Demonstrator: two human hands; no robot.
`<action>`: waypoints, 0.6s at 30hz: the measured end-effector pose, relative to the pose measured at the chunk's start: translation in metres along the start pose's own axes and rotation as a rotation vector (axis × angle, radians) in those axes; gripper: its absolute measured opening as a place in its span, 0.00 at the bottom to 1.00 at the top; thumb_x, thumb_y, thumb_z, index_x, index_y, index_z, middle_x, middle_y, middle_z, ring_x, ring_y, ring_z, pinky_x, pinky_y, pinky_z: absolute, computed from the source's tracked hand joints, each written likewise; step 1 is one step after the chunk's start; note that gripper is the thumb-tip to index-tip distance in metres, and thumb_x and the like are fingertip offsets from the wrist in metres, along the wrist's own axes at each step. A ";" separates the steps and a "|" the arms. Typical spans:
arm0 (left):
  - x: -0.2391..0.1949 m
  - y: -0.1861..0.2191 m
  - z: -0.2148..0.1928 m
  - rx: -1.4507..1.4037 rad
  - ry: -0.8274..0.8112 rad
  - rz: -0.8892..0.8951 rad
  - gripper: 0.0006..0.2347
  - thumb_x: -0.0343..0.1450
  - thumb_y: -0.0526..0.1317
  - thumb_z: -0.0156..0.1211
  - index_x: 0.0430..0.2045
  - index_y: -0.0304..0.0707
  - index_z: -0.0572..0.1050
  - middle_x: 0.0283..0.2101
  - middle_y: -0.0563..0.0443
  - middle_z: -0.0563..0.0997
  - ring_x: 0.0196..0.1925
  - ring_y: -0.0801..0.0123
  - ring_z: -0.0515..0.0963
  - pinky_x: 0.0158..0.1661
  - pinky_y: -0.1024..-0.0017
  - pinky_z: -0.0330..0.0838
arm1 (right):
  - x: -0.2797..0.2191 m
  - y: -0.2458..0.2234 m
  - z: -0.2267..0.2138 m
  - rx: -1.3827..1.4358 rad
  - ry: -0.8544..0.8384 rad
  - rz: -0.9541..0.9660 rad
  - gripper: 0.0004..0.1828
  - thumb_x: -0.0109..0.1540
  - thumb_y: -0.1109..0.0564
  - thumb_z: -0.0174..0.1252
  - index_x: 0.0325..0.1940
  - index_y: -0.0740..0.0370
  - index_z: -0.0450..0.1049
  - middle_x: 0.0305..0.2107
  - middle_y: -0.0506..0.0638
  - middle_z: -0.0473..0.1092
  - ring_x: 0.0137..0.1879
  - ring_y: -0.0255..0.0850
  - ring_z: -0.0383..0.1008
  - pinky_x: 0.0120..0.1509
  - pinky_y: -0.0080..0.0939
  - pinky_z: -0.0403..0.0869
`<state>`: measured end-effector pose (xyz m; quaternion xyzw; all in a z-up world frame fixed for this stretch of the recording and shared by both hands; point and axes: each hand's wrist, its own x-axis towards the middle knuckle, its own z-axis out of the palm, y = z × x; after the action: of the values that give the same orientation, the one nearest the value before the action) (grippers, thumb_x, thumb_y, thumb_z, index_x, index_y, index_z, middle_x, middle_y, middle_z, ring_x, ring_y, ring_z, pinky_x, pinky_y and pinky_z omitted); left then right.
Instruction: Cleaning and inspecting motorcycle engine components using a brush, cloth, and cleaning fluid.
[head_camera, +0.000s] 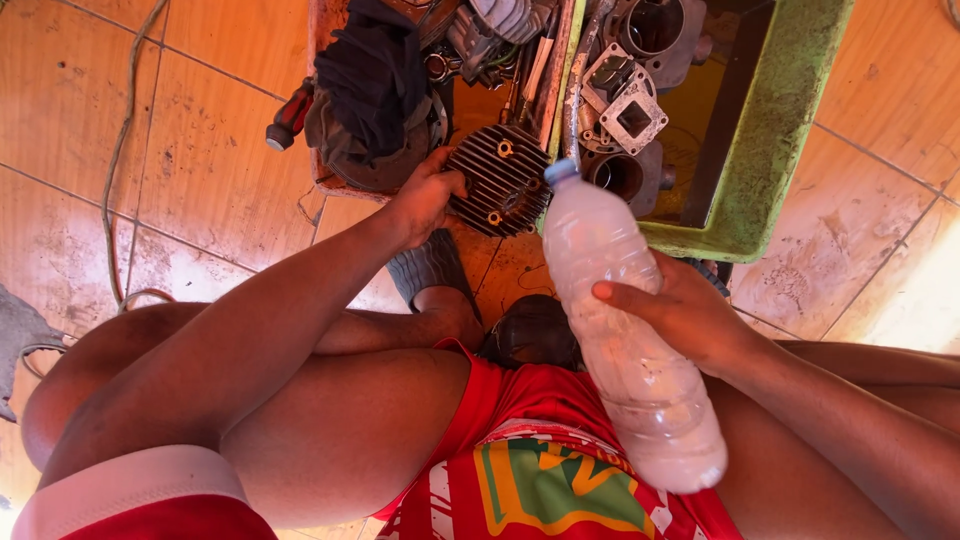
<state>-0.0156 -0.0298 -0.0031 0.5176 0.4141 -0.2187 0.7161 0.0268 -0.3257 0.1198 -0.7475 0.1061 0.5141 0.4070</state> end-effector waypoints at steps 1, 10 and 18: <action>0.000 0.001 0.001 0.006 -0.005 -0.008 0.40 0.61 0.34 0.56 0.74 0.40 0.51 0.77 0.25 0.37 0.75 0.22 0.43 0.49 0.30 0.76 | 0.005 0.002 0.000 0.030 0.032 -0.080 0.22 0.54 0.51 0.74 0.48 0.64 0.81 0.35 0.58 0.79 0.45 0.46 0.78 0.54 0.50 0.75; 0.012 -0.007 -0.003 0.004 -0.007 -0.028 0.40 0.60 0.34 0.56 0.74 0.42 0.52 0.77 0.27 0.39 0.76 0.24 0.41 0.50 0.31 0.76 | 0.039 0.017 -0.007 -0.078 -0.118 -0.515 0.36 0.50 0.53 0.76 0.59 0.62 0.69 0.47 0.60 0.78 0.56 0.51 0.78 0.60 0.57 0.74; 0.024 -0.019 -0.011 0.057 0.010 -0.040 0.41 0.60 0.36 0.56 0.74 0.39 0.49 0.77 0.25 0.39 0.77 0.25 0.39 0.58 0.30 0.68 | 0.062 0.040 0.019 -0.341 -0.440 -0.958 0.40 0.51 0.50 0.76 0.59 0.70 0.63 0.56 0.75 0.70 0.64 0.73 0.68 0.64 0.71 0.69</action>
<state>-0.0204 -0.0244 -0.0346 0.5304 0.4215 -0.2423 0.6945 0.0184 -0.3216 0.0445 -0.6425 -0.4183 0.4253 0.4810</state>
